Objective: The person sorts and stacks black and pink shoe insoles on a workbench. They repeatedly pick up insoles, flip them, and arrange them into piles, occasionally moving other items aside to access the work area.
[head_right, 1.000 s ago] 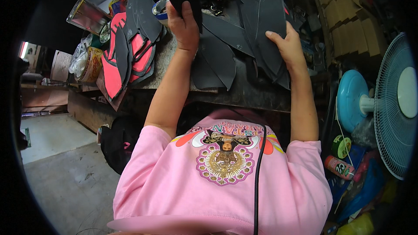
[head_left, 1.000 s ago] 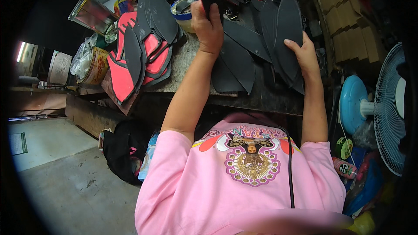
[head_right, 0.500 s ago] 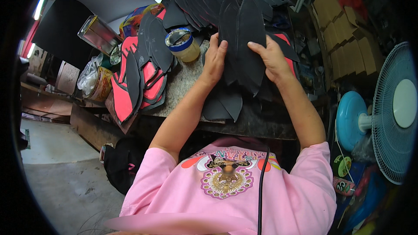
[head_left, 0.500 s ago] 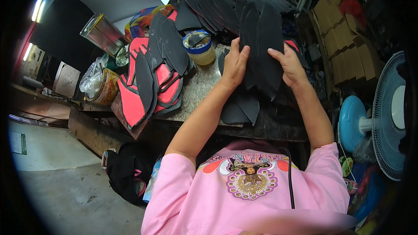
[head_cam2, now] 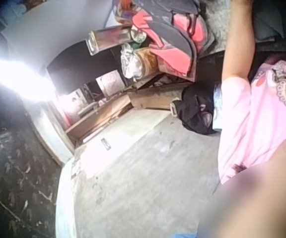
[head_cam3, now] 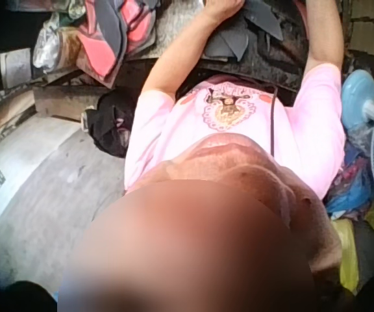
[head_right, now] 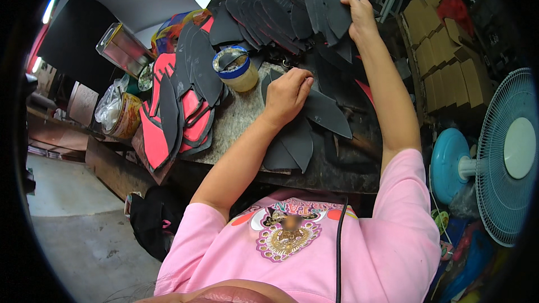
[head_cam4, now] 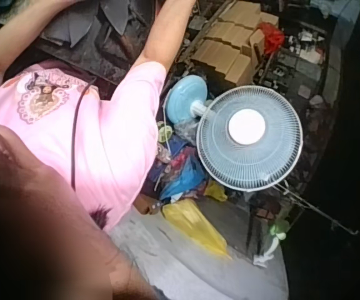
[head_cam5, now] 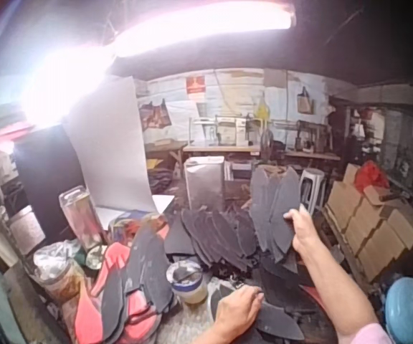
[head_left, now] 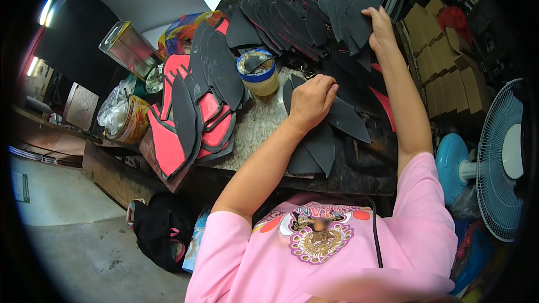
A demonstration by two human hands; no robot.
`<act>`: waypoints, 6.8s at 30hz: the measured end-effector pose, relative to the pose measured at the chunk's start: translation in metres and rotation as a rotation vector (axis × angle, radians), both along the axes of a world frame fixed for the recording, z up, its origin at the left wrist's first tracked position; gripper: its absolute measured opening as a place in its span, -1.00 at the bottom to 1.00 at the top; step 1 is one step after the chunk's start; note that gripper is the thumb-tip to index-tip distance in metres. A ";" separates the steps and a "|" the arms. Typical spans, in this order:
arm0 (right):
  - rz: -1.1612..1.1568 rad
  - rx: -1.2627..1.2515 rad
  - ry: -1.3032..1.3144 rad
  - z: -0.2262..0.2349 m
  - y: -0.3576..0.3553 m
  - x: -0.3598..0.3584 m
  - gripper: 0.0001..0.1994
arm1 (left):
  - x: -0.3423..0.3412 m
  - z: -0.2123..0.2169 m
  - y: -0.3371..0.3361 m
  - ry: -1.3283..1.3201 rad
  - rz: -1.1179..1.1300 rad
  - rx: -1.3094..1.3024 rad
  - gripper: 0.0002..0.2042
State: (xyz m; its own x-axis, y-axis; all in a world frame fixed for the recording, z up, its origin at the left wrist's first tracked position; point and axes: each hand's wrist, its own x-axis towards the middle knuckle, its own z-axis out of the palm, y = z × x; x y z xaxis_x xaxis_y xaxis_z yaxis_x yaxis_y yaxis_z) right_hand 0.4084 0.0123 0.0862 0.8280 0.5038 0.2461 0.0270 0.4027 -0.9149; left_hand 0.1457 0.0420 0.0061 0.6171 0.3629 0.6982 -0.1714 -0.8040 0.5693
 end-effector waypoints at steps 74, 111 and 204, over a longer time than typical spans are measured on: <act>0.316 -0.609 -0.780 -0.031 -0.066 -0.104 -0.45 | 0.004 -0.004 0.021 -0.061 -0.423 -1.154 -0.59; 0.132 -0.518 -0.240 -0.028 -0.081 -0.075 -0.87 | 0.009 -0.005 0.026 -0.220 -0.316 -1.164 -0.59; 0.368 -0.374 0.100 -0.019 -0.054 -0.125 -0.38 | 0.007 0.001 0.017 -0.187 -0.473 -1.289 -0.43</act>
State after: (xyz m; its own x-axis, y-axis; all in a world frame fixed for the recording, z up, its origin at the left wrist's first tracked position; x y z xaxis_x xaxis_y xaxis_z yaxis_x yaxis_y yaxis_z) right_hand 0.2834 -0.0418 0.0676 0.5899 0.8038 -0.0767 -0.1491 0.0151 -0.9887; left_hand 0.1531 0.0590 0.0067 0.7967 0.5927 0.1184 -0.4326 0.4224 0.7965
